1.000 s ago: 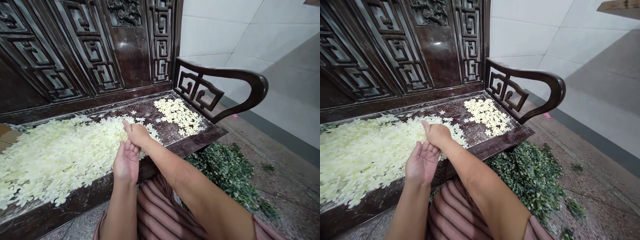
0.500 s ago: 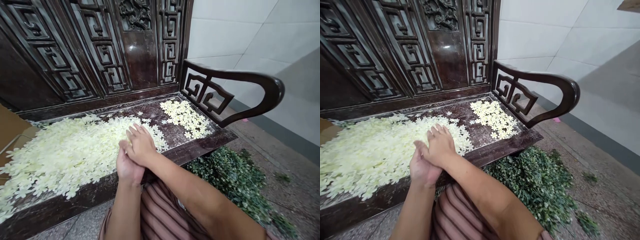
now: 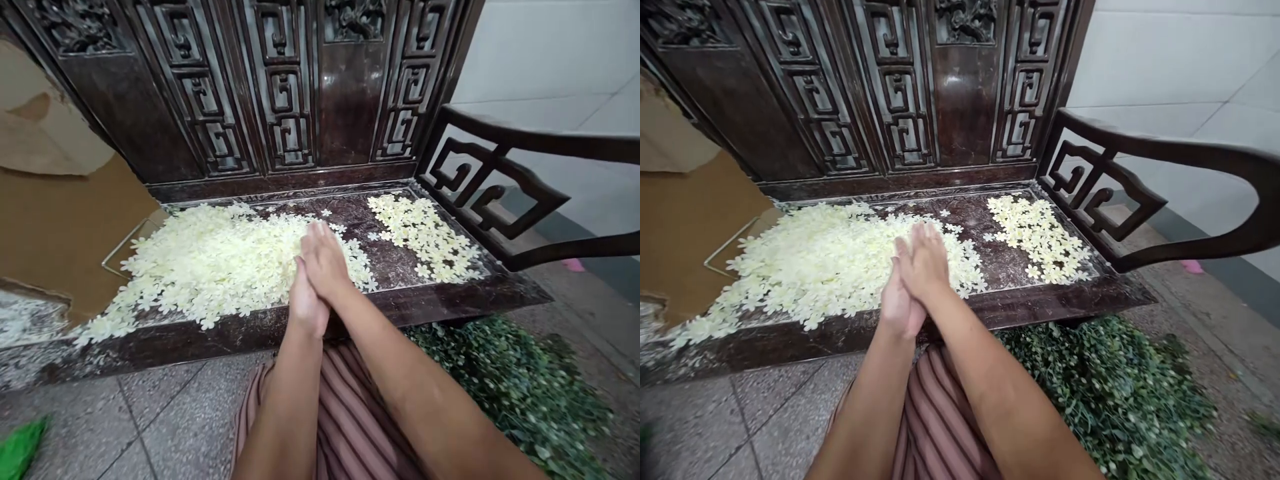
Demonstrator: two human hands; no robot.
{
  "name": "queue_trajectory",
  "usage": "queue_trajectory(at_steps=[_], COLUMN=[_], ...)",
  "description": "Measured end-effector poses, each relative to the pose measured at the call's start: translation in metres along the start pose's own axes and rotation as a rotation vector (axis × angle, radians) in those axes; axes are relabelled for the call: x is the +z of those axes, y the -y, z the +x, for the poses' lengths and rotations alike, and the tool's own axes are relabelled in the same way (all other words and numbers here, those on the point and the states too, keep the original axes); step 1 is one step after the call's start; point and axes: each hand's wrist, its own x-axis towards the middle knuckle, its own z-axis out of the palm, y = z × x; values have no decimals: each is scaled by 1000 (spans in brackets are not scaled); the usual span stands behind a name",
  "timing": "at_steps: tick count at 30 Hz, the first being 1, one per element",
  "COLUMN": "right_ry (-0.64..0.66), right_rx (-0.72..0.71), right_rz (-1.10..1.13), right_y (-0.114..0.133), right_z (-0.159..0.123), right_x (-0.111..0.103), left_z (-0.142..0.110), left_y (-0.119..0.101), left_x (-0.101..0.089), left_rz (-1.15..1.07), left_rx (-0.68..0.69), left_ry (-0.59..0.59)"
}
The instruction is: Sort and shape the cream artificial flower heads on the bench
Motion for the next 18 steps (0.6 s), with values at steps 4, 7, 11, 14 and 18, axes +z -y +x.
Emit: queue_trajectory(at_steps=[4,7,11,14,18], right_ry=[-46,-19,-21,-67,-94], right_rx=[10,-88,-26,-9,3], right_rz=[-132,-139,-111,-137,-164], right_y=[-5,-4,-10,-18,-21], right_z=[3,-8,2,20,32], right_x=[5,10,9,9,15], left_z=[0,3,6,9,12], left_y=[-3,-6,-2,5,7], left_x=[-4,-10,-6,1,3], left_rz=[-143,-241,-238,-243,-261], left_rx=[-115,-150,-116,-69,-44], left_ry=[94,171,130,56,-66])
